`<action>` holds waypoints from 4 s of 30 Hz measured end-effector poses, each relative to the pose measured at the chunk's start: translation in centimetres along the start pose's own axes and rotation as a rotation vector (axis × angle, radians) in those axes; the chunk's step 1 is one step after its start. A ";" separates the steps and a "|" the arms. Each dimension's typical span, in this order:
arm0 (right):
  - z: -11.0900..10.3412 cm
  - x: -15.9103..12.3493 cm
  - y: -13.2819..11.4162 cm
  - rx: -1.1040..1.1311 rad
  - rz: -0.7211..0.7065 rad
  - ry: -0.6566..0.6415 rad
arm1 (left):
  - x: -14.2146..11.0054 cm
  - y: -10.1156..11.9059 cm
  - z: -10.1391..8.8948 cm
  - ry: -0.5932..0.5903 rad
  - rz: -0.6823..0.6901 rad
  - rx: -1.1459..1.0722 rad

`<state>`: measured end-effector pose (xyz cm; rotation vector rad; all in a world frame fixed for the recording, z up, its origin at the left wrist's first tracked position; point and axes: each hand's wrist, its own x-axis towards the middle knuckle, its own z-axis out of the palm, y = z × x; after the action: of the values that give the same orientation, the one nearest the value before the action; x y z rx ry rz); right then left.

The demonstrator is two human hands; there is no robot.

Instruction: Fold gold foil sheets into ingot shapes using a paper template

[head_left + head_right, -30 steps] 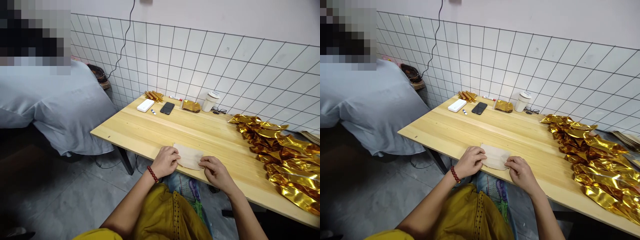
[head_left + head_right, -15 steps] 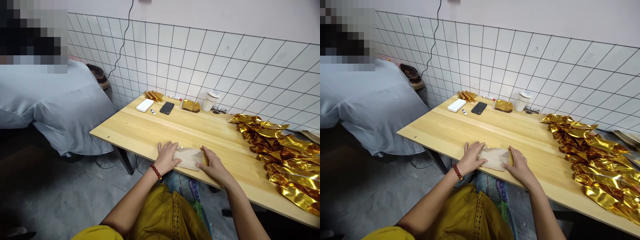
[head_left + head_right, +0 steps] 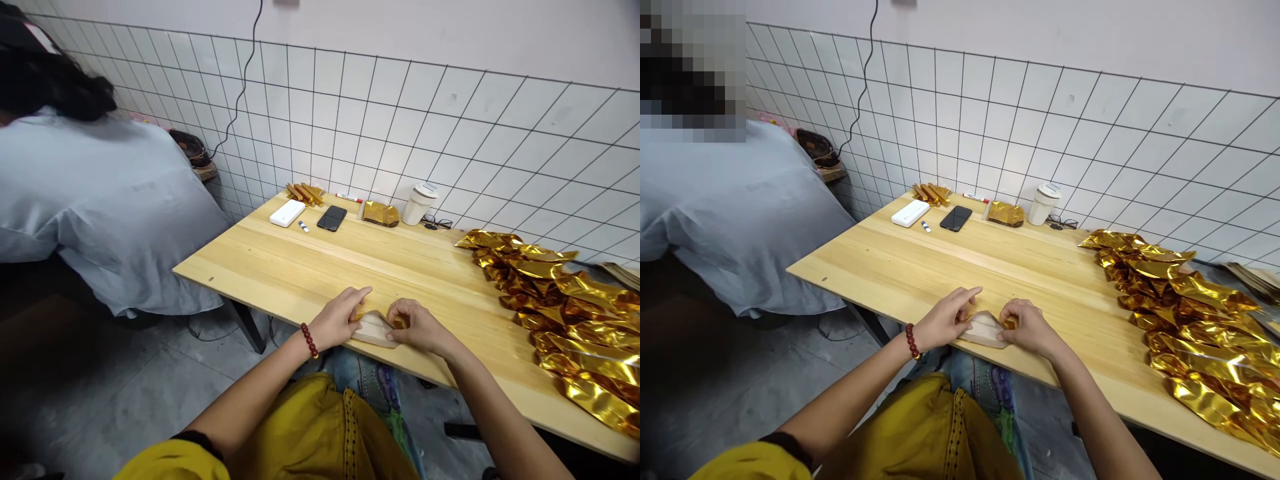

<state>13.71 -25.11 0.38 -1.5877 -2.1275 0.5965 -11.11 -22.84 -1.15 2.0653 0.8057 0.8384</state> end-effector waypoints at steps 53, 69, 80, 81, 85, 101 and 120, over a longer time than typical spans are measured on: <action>-0.3 14.6 6.2 1.183 0.240 0.544 | 19.0 -6.2 -0.7 0.536 -0.313 -1.296; 0.5 14.4 6.4 0.397 -0.158 0.910 | 19.0 -5.0 0.8 0.614 -0.571 -1.579; 0.7 14.0 5.5 0.076 -0.268 0.804 | 18.8 -5.6 0.5 0.535 -0.549 -1.544; 0.8 14.1 5.7 0.116 -0.251 0.789 | 18.8 -5.6 0.6 0.526 -0.536 -1.532; 1.0 14.3 6.4 0.158 -0.319 0.665 | 19.0 -5.8 0.8 0.538 -0.525 -1.517; 1.0 13.8 5.9 0.021 -0.314 0.450 | 18.8 -6.3 0.0 0.438 -0.386 -1.512; 1.1 14.3 6.0 0.283 -0.028 0.682 | 18.7 -6.0 0.6 0.403 -0.494 -1.472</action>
<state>14.07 -9.93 -2.81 -1.3460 -1.4837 0.2689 -1.23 -5.82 -0.92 0.3934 0.5335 1.0647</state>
